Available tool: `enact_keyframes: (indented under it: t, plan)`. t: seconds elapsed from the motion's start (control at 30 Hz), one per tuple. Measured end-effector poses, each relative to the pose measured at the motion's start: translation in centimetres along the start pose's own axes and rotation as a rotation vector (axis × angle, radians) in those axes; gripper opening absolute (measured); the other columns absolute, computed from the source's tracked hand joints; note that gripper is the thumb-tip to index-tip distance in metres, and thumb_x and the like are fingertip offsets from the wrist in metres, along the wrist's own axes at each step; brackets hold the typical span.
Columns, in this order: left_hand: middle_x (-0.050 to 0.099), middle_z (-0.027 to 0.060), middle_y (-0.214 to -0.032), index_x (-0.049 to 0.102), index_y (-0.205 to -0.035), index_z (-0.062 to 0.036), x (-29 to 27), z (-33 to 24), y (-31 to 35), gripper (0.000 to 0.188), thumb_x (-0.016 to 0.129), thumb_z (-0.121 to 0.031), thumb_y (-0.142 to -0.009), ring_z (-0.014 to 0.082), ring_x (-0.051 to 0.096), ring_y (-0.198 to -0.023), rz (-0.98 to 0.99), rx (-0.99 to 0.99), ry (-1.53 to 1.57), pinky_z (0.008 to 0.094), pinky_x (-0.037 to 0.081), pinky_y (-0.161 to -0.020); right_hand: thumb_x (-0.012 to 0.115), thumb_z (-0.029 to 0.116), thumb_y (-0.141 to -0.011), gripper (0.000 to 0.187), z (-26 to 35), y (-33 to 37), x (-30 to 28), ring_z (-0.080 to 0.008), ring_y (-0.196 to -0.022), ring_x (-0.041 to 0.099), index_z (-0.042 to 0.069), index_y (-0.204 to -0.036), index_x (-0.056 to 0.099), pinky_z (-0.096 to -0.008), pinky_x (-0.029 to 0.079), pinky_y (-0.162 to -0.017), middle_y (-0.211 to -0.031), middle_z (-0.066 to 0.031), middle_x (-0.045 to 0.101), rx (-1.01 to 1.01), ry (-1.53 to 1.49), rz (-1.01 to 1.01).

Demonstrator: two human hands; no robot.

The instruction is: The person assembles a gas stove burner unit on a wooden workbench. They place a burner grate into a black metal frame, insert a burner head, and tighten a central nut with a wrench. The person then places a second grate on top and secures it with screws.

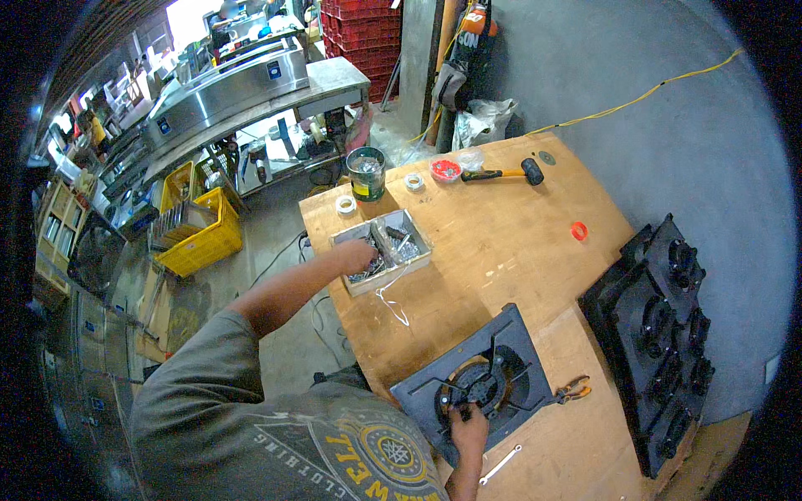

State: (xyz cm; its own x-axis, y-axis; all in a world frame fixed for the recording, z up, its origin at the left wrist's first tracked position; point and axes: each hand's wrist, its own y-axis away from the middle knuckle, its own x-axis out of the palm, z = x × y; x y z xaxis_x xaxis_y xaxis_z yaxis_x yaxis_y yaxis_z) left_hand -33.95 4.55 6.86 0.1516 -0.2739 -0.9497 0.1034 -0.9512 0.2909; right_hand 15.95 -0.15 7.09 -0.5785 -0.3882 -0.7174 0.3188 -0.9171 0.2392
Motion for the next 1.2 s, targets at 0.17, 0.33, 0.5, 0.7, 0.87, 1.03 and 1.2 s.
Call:
enact_keyframes:
  t: [0.17, 0.33, 0.5, 0.7, 0.87, 1.03, 1.2]
  plan:
    - [0.070, 0.0205, -0.089, 0.071, -0.091, -0.0063, 1.0, -0.2, -0.4, 0.017, 0.063, -0.014, -0.078, 0.0376, 0.069, -0.088, -0.022, 0.000, -0.080, 0.0478, 0.056, -0.075, 0.074, 0.025, -0.080, 0.032, 0.0, 0.0, -0.1, -0.0302, -0.078, 0.066, -0.003, -0.093, 0.067, -0.0388, 0.049, -0.073, -0.081, -0.0189, 0.068, 0.016, 0.008, 0.002]
    - [0.070, 0.0190, -0.082, 0.071, -0.089, -0.0053, 0.3, 0.5, 0.7, 0.016, 0.064, -0.016, -0.079, 0.0387, 0.068, -0.084, -0.162, -0.030, 0.074, 0.0487, 0.055, -0.075, 0.074, 0.025, -0.080, 0.032, 1.5, 0.6, -0.8, -0.0304, -0.079, 0.066, -0.004, -0.093, 0.066, -0.0385, 0.050, -0.075, -0.081, -0.0197, 0.068, -0.015, 0.078, -0.023]
    - [0.070, 0.0191, -0.089, 0.071, -0.096, -0.0089, -4.4, -1.3, 4.2, 0.019, 0.064, -0.020, -0.083, 0.0394, 0.067, -0.086, -0.314, -0.154, 0.262, 0.0498, 0.054, -0.074, 0.073, 0.019, -0.081, 0.027, 1.6, 1.3, -1.6, -0.0336, -0.081, 0.066, -0.003, -0.093, 0.066, -0.0392, 0.051, -0.077, -0.085, -0.0212, 0.068, -0.020, -0.091, -0.132]
    - [0.069, 0.0193, -0.086, 0.067, -0.105, -0.0077, -5.5, -9.3, 8.6, 0.026, 0.061, -0.028, -0.090, 0.0408, 0.066, -0.080, -0.411, -0.014, 0.548, 0.0499, 0.053, -0.069, 0.070, 0.014, -0.084, 0.020, 5.1, 1.7, -2.9, -0.0250, -0.076, 0.065, -0.002, -0.095, 0.066, -0.0357, 0.051, -0.072, -0.089, -0.0138, 0.069, -0.258, 0.130, -0.234]
    - [0.067, 0.0195, -0.083, 0.059, -0.111, -0.0073, -3.6, -21.1, 11.9, 0.030, 0.058, -0.031, -0.093, 0.0410, 0.066, -0.076, -0.239, 0.477, 0.611, 0.0511, 0.052, -0.067, 0.068, 0.023, -0.092, 0.025, 9.3, 0.2, -2.4, -0.0196, -0.072, 0.061, -0.002, -0.094, 0.065, -0.0334, 0.050, -0.064, -0.085, -0.0105, 0.067, -0.042, -0.774, 0.017]
    - [0.066, 0.0196, -0.081, 0.057, -0.112, -0.0053, -2.2, -25.3, 11.6, 0.033, 0.055, -0.032, -0.094, 0.0412, 0.065, -0.074, -0.210, 0.654, 0.605, 0.0514, 0.051, -0.064, 0.068, 0.024, -0.093, 0.025, 7.9, -0.8, -2.7, -0.0129, -0.064, 0.057, 0.000, -0.092, 0.063, -0.0275, 0.047, -0.058, -0.078, -0.0061, 0.065, -0.037, -0.992, 0.124]
    - [0.066, 0.0173, -0.077, 0.057, -0.118, -0.0072, -3.4, -27.4, 11.9, 0.035, 0.057, -0.032, -0.092, 0.0401, 0.065, -0.068, -0.069, 0.757, 0.531, 0.0512, 0.051, -0.060, 0.064, 0.019, -0.094, 0.017, 1.6, -0.5, -4.2, -0.0123, -0.065, 0.056, 0.005, -0.088, 0.060, -0.0268, 0.046, -0.058, -0.076, -0.0043, 0.062, 0.013, -0.975, -0.168]
